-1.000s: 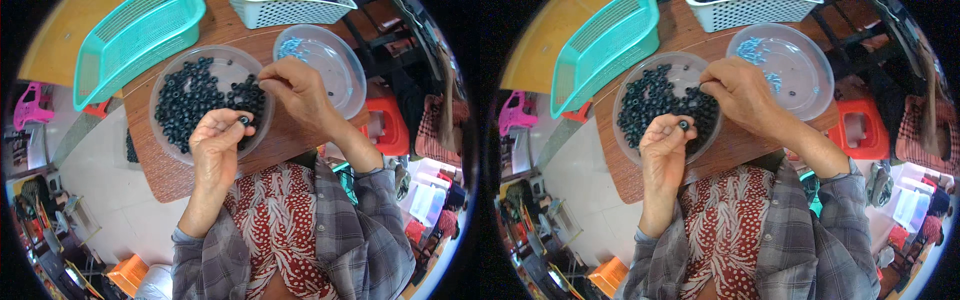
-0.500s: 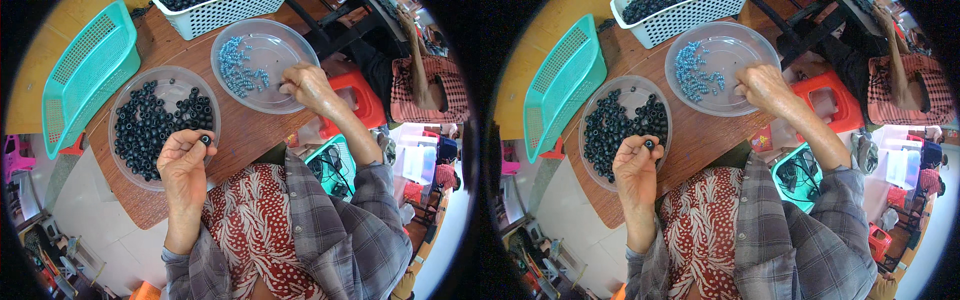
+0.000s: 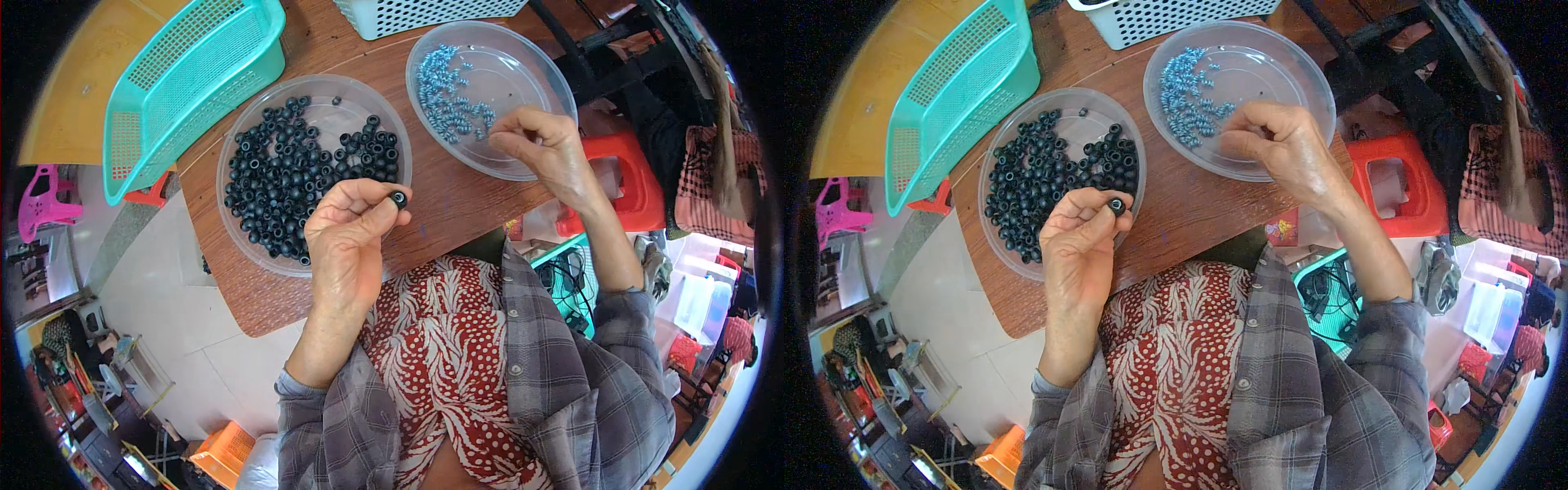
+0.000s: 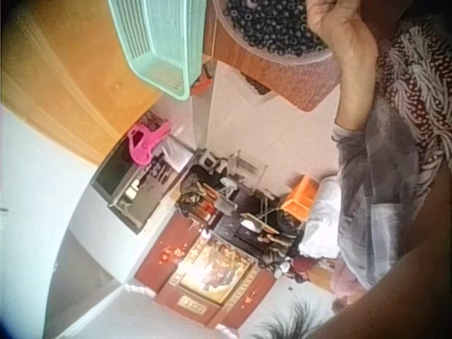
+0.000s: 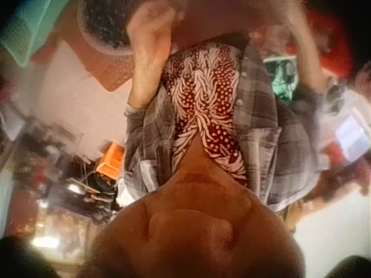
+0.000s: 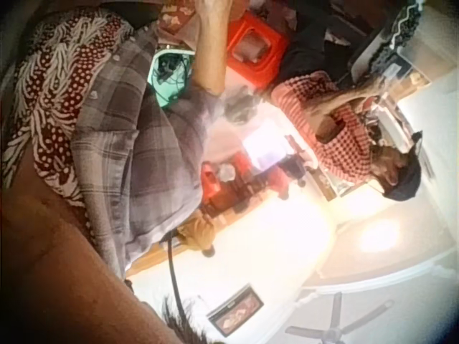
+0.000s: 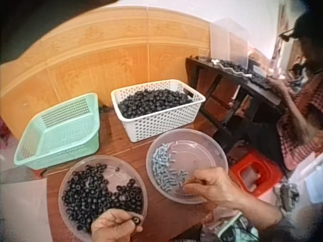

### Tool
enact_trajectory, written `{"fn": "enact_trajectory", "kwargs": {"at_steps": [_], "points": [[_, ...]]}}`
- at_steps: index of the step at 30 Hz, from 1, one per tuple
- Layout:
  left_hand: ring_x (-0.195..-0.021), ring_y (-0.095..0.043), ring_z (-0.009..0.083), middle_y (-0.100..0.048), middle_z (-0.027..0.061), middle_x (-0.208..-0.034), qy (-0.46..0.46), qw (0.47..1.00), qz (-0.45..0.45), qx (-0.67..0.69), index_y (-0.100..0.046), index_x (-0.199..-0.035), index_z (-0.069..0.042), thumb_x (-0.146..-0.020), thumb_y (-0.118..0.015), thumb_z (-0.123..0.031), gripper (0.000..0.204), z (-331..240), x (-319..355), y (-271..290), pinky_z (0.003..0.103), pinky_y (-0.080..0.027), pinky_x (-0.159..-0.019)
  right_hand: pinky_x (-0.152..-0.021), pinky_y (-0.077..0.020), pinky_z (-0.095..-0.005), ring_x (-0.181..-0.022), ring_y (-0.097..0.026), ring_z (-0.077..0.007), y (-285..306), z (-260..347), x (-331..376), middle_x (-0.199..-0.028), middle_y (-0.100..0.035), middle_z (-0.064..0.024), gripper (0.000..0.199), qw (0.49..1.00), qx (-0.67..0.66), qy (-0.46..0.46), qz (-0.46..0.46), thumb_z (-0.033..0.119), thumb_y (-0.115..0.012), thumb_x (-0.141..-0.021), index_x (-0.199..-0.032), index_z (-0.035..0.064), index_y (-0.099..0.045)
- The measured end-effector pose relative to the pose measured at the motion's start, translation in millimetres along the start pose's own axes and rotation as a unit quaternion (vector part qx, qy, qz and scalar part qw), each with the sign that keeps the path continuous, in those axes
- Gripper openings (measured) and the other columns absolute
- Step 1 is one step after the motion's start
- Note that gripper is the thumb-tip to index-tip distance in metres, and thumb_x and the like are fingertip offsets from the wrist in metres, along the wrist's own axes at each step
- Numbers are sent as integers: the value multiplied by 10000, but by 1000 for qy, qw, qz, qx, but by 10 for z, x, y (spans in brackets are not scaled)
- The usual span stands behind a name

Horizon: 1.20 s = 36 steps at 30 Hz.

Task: The person assembles small components by picking up metal pieces and inserting them into black plastic parts by hand.

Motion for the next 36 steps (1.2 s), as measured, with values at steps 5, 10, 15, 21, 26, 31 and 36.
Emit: {"fn": "enact_trajectory", "kwargs": {"at_steps": [5, 10, 15, 21, 26, 31, 36], "points": [[-814, -633, 188, -658, 152, -924, 1, 1000, -8, -5, -602, -915, 41, -809, -627, 66, 112, -2, -3, -60, 295, -540, -736, -669, -439, -195, -763, -539, -36, -410, 415, -11, -762, -603, 16, 89, 964, -265, -14, 16, 37, -648, -824, -904, 4, -667], [-763, -642, 189, -652, 123, -894, -37, 999, -24, -12, -599, -916, 41, -796, -639, 76, 131, -55, 31, -91, 292, -539, -731, -640, -432, -196, -762, -546, -54, -635, 545, -12, -820, -587, -4, 97, 945, -324, 12, 43, 21, -652, -809, -905, 13, -661], [-739, -643, 185, -652, 115, -890, -35, 999, -31, -15, -596, -921, 44, -788, -645, 80, 146, -35, 16, -40, 283, -538, -730, -619, -425, -200, -743, -541, -65, -649, 552, 5, -824, -568, -16, 123, 952, -302, 29, 33, 0, -657, -785, -905, 29, -658], [-743, -644, 178, -653, 111, -888, -35, 998, -35, -24, -594, -920, 41, -787, -644, 86, 149, -43, 23, -40, 273, -538, -725, -606, -429, -207, -747, -545, -73, -631, 586, 23, -820, -565, -18, 156, 956, -289, 32, 35, -33, -656, -764, -909, 23, -639], [-744, -643, 174, -650, 111, -882, -45, 997, -45, -37, -594, -918, 41, -786, -638, 98, 151, -52, 35, -20, 272, -540, -719, -669, -433, -221, -798, -544, -100, -624, 650, 4, -903, -572, -39, 198, 970, -230, 62, 53, -77, -661, -737, -918, 0, -634], [-738, -639, 167, -643, 102, -862, -47, 997, -39, -56, -593, -917, 47, -778, -648, 100, 159, -52, 40, -29, 267, -542, -717, -622, -440, -276, -721, -555, -166, -628, 657, -18, -748, -559, -51, 169, 969, -223, 101, 24, -53, -672, -710, -855, 20, -624], [-735, -636, 159, -643, 100, -858, -54, 996, -42, -54, -592, -918, 48, -777, -653, 96, 161, -56, 54, -30, 264, -541, -721, -628, -441, -295, -726, -560, -177, -637, 669, -24, -737, -577, -60, 122, 972, -192, 132, 9, -17, -672, -730, -837, 19, -624]]}}
Point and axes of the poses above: each hand's wrist, its own x-axis away from the middle knuckle, its own y-axis out of the back of the hand, z = x × y, the point moved 4 cm from there along -x, towards the middle knuckle
